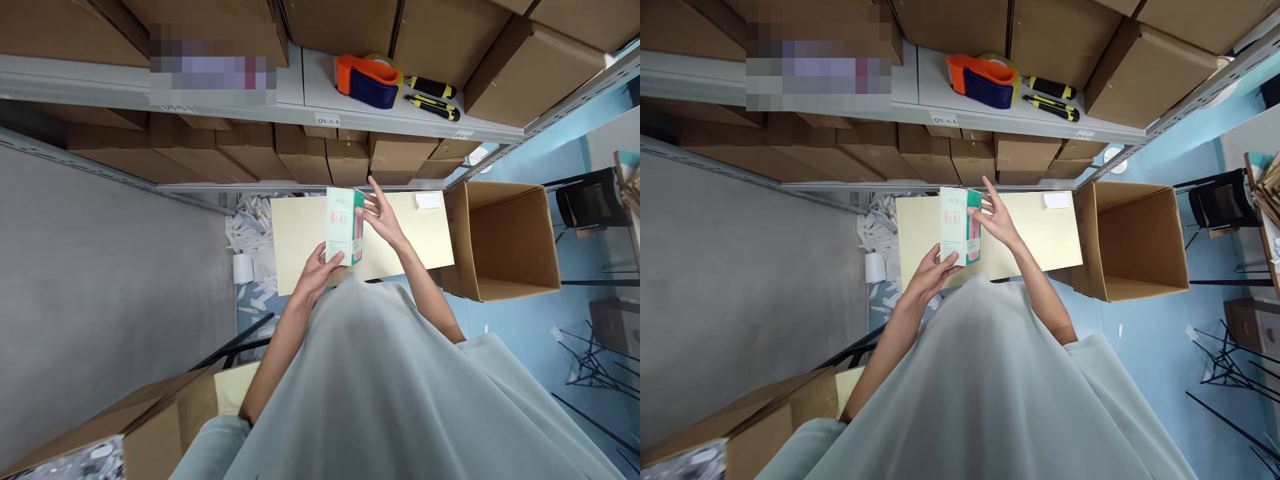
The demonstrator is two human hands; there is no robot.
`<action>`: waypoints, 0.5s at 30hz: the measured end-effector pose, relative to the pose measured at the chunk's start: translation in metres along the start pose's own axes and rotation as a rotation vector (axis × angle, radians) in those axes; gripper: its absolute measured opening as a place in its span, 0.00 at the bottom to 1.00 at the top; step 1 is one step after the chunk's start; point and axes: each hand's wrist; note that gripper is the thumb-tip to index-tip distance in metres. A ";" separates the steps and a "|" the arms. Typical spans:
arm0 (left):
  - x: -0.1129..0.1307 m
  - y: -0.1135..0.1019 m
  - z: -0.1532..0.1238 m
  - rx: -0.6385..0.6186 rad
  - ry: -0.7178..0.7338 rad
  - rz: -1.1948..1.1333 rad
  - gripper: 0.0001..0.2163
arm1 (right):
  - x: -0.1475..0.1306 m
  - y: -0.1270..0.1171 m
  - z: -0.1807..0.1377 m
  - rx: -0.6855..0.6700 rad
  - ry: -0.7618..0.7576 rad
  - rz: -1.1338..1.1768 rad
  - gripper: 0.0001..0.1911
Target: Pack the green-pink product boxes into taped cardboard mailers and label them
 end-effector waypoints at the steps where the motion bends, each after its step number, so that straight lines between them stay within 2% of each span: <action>1: 0.000 0.001 -0.001 0.026 0.025 0.023 0.40 | -0.001 -0.001 0.003 0.013 -0.002 -0.014 0.54; 6: -0.003 0.004 -0.005 0.065 0.092 0.099 0.44 | -0.001 -0.003 0.012 0.005 -0.066 -0.066 0.40; 9: -0.007 0.001 -0.003 0.066 0.074 0.012 0.43 | -0.002 -0.001 0.010 0.002 -0.098 -0.098 0.36; 13: -0.009 -0.006 0.010 0.125 -0.075 -0.247 0.31 | -0.008 0.004 -0.006 0.054 -0.220 -0.199 0.33; 15: -0.006 -0.007 0.019 0.159 -0.164 -0.349 0.29 | -0.012 0.008 -0.019 0.075 -0.319 -0.300 0.30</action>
Point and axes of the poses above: each hand's wrist, its own z-axis towards the middle knuckle, its own y-axis out of the palm, x = y × z
